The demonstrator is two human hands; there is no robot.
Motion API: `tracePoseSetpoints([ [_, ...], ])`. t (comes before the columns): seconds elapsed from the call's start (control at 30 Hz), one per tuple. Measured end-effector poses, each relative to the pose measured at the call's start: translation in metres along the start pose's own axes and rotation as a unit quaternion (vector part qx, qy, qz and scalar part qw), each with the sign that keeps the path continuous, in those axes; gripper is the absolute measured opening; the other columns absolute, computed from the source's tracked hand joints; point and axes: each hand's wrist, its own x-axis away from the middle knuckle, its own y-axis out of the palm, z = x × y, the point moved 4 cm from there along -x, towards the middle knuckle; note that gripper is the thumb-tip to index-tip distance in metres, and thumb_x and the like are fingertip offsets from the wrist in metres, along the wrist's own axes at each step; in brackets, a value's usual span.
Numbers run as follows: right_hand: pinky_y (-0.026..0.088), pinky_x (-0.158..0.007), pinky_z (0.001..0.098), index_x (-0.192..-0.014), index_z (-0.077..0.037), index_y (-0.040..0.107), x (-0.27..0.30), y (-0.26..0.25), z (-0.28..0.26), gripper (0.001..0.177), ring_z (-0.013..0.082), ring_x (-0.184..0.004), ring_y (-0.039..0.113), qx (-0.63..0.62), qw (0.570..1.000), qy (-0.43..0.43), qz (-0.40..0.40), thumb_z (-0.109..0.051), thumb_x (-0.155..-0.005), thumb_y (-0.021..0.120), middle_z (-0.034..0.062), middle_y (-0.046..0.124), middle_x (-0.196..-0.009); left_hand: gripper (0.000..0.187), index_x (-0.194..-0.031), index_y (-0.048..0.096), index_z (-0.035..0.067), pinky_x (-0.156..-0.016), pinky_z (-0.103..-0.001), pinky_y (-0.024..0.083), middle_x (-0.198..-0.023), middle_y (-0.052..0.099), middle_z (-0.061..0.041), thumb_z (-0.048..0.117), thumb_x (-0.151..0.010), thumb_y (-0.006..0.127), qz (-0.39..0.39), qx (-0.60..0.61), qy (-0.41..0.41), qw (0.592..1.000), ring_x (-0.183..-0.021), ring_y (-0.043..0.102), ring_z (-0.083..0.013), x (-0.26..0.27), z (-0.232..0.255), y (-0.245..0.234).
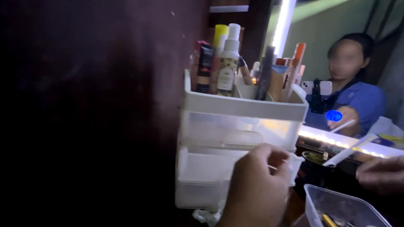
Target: Organizing various makeup and skincare items into a plastic drawer organizer on a vanity.
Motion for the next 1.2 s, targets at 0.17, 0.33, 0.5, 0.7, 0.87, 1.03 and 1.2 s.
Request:
tracePoseSetpoints([
  [0.17, 0.069, -0.080, 0.0348, -0.105, -0.008, 0.085, 0.048, 0.071, -0.027, 0.032, 0.0195, -0.084, 0.078, 0.026, 0.975, 0.125, -0.180, -0.023, -0.077, 0.093, 0.0098, 0.080, -0.093, 0.018, -0.103, 0.074, 0.006, -0.082, -0.035, 0.060, -0.094, 0.077, -0.011, 0.016, -0.089, 0.069, -0.107, 0.024, 0.050, 0.993, -0.090, 0.077, -0.0217, 0.006, -0.025, 0.056],
  [0.33, 0.063, -0.086, 0.0214, -0.098, -0.022, 0.088, 0.090, 0.092, -0.099, 0.030, 0.0036, -0.089, 0.080, 0.296, 0.922, 0.073, -0.239, -0.043, -0.077, 0.086, -0.0067, 0.087, -0.091, 0.021, -0.104, 0.075, 0.004, -0.084, -0.034, 0.062, -0.094, 0.077, -0.012, 0.018, -0.088, 0.073, -0.189, 0.002, 0.076, 0.979, -0.091, 0.077, -0.0214, 0.003, -0.051, 0.091],
  [0.5, 0.062, -0.087, 0.0208, -0.095, -0.024, 0.089, 0.085, 0.111, -0.067, 0.029, 0.0045, -0.090, 0.078, 0.328, 0.915, 0.108, -0.208, -0.045, -0.074, 0.088, -0.0067, 0.087, -0.090, 0.022, -0.105, 0.075, 0.005, -0.086, -0.033, 0.061, -0.096, 0.077, -0.011, 0.019, -0.088, 0.073, -0.210, -0.002, 0.061, 0.976, -0.091, 0.077, -0.0192, 0.005, -0.057, 0.087],
  [0.7, 0.060, -0.086, 0.0200, -0.095, -0.025, 0.089, 0.081, 0.112, -0.066, 0.031, 0.0046, -0.088, 0.078, 0.348, 0.909, 0.140, -0.183, -0.050, -0.076, 0.088, -0.0061, 0.086, -0.089, 0.025, -0.105, 0.075, 0.005, -0.085, -0.033, 0.061, -0.096, 0.078, -0.011, 0.021, -0.087, 0.074, -0.204, -0.003, 0.063, 0.977, -0.091, 0.077, -0.0189, 0.006, -0.058, 0.085],
  [0.87, 0.059, -0.086, 0.0199, -0.096, -0.024, 0.088, 0.093, 0.116, -0.100, 0.035, 0.0051, -0.087, 0.078, 0.346, 0.906, 0.181, -0.164, -0.054, -0.078, 0.087, -0.0047, 0.085, -0.091, 0.025, -0.105, 0.075, 0.005, -0.087, -0.034, 0.061, -0.096, 0.078, -0.011, 0.021, -0.087, 0.074, -0.195, -0.002, 0.065, 0.979, -0.093, 0.077, -0.0196, 0.007, -0.057, 0.082],
  [1.03, 0.061, -0.082, 0.0216, -0.093, -0.017, 0.085, 0.080, 0.094, -0.082, 0.033, 0.0088, -0.083, 0.077, 0.265, 0.945, 0.160, -0.102, -0.047, -0.080, 0.088, 0.0009, 0.082, -0.089, 0.023, -0.105, 0.074, 0.006, -0.084, -0.035, 0.060, -0.095, 0.077, -0.012, 0.017, -0.086, 0.072, -0.130, -0.011, 0.041, 0.991, -0.091, 0.077, -0.0223, 0.006, -0.042, 0.065],
  [1.2, 0.058, -0.069, 0.0428, -0.104, 0.005, 0.069, 0.061, 0.060, -0.090, 0.029, 0.0311, -0.076, 0.070, -0.135, 0.985, 0.007, 0.104, -0.015, -0.090, 0.084, 0.0277, 0.074, -0.090, 0.025, -0.104, 0.069, 0.005, -0.079, -0.038, 0.061, -0.092, 0.074, -0.012, 0.018, -0.084, 0.074, -0.080, 0.018, 0.037, 0.996, -0.088, 0.076, -0.0241, 0.004, 0.000, 0.048],
])
